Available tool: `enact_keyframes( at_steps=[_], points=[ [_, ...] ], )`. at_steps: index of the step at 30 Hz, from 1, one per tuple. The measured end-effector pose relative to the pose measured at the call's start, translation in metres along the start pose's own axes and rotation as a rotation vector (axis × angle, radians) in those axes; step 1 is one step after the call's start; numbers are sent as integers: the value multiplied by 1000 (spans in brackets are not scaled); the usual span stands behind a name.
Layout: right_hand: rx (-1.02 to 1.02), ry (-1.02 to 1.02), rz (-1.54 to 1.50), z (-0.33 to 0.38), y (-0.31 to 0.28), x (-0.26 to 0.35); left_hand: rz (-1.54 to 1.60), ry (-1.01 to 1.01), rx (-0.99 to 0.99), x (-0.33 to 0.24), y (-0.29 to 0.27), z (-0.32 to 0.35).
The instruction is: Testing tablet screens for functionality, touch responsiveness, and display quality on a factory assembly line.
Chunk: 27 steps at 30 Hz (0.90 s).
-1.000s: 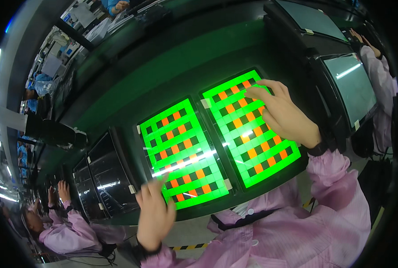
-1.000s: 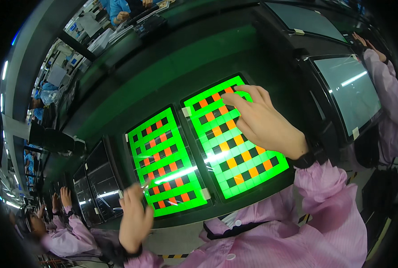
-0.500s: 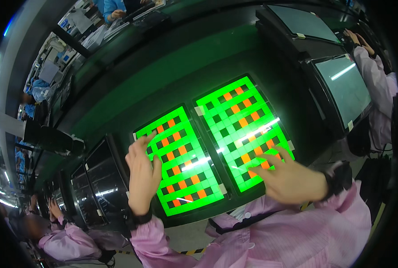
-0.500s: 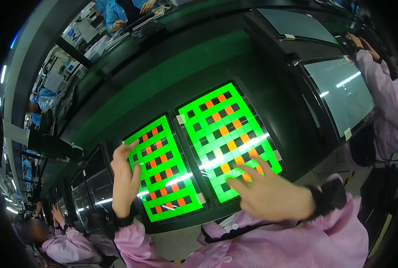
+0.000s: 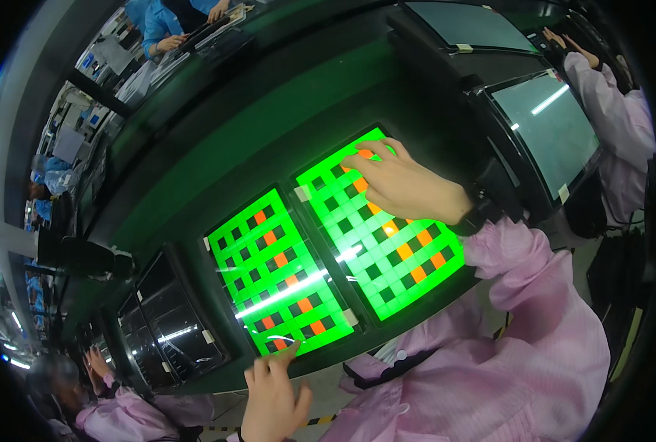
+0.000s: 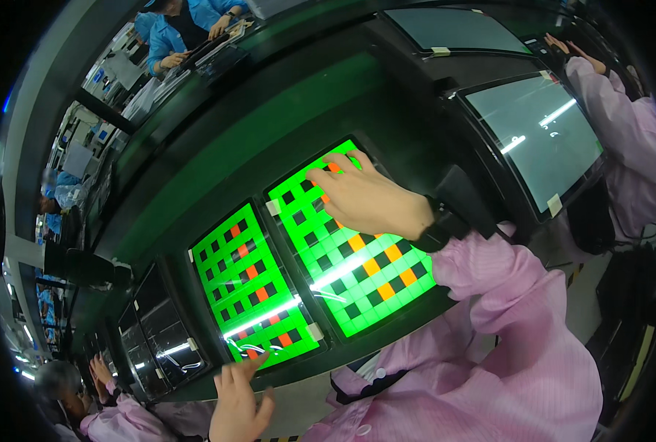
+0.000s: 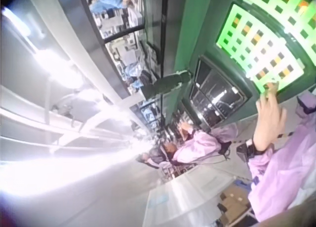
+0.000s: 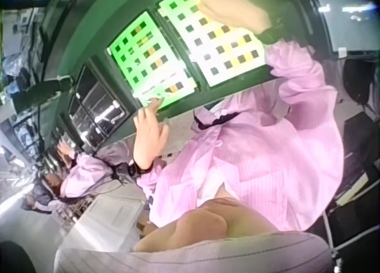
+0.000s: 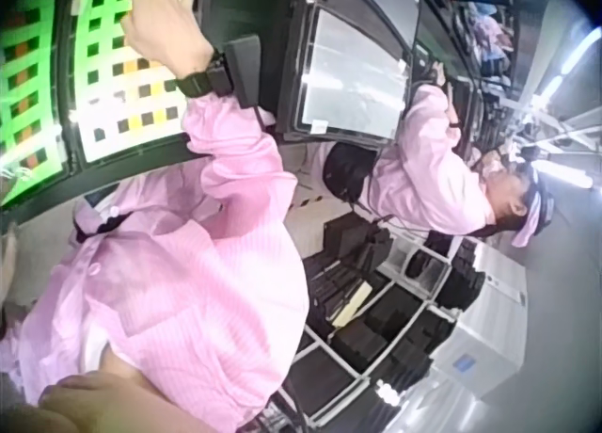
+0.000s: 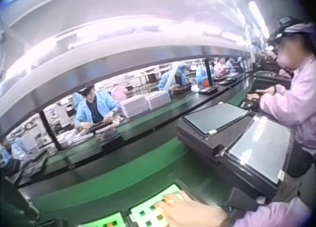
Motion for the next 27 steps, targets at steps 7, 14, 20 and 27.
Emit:
enact_keyframes(
  at_steps=[7, 14, 20, 27],
  points=[
    [349, 13, -25, 119, -23, 79, -19, 199, -579, 15, -78, -99],
    [102, 83, -140, 75, -40, 37, -102, 132, -394, 13, -48, -106],
    [-11, 146, -102, 7, -13, -21, -100, 72, -116, -20, 3, 1],
    [271, 160, -150, 120, -26, 45, 384, -82, -529, 44, -3, 19]
  ],
)
Point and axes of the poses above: each hand's wrist, its own z-axis away from the middle knuckle, its own y-axis out of the palm, x = y × z, the point moved 10 cm from there along -z, towards the middle knuckle, and after that the axes turned 1 degree about y, right-handed, at the moved point
